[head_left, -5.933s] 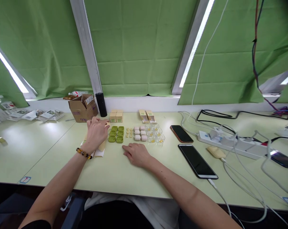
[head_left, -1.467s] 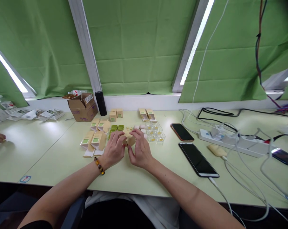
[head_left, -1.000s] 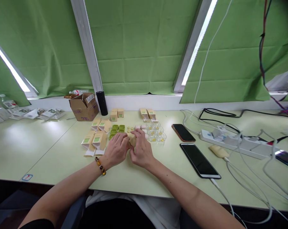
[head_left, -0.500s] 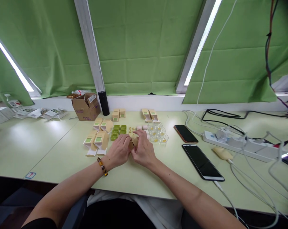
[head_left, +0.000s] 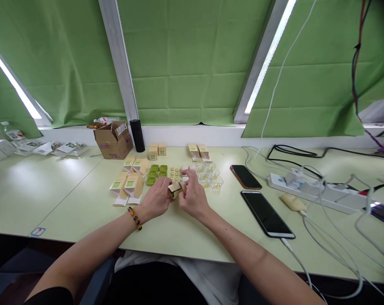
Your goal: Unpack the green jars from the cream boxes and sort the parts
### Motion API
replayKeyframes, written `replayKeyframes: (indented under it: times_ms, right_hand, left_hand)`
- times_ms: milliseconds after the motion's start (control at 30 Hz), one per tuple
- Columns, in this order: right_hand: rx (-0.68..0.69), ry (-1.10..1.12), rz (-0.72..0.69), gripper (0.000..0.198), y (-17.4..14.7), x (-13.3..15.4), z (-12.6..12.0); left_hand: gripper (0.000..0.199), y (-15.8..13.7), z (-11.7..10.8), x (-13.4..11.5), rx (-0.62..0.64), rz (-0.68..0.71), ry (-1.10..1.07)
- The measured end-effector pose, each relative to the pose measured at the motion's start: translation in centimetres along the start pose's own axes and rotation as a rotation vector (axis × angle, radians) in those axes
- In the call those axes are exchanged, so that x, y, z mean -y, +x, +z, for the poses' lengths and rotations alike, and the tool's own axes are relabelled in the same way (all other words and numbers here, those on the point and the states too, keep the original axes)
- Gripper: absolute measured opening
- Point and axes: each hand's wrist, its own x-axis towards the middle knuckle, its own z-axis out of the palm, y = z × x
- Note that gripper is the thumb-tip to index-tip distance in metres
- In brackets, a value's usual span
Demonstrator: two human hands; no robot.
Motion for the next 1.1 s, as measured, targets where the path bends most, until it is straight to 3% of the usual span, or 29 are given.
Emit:
replayKeyframes:
  times_ms: [267,433,500,600,700,767,900,1100]
  right_hand:
    - [-0.094,0.489,0.304,0.055,0.8,-0.9,0.1]
    - [-0.234,0.574,0.409,0.042,1.6,-2.0,0.1]
    - [-0.295,0.48,0.362,0.041,1.8,-2.4,0.0]
    - [-0.361,0.176,0.183,0.038,1.9,-3.0,-0.3]
    - [-0.336,-0.096,-0.025,0.038,1.8,-3.4,-0.5]
    - [-0.29,-0.188,-0.139,0.045,1.8,-3.7,-0.4]
    - [-0.212,-0.265,-0.236,0.05,1.6,-4.2,0.0]
    - [-0.203,-0.187,-0.268,0.04,1.6,-4.0,0.0]
  left_hand:
    - [0.061,-0.2,0.3,0.4,0.033,-0.197,-0.134]
    - [0.055,-0.1,0.2,0.3,0.023,-0.224,-0.183]
    - [0.049,0.0,0.1,0.2,0.02,-0.201,-0.173]
    - [0.04,0.0,-0.2,-0.1,0.037,-0.161,-0.158]
    - [0.036,0.0,-0.5,-0.5,0.048,-0.141,-0.148]
    - [0.044,0.0,-0.5,-0.6,0.033,-0.117,-0.148]
    - [0.065,-0.1,-0.3,-0.4,0.008,-0.086,-0.151]
    - [0.073,-0.2,-0.1,0.0,-0.048,-0.073,-0.093]
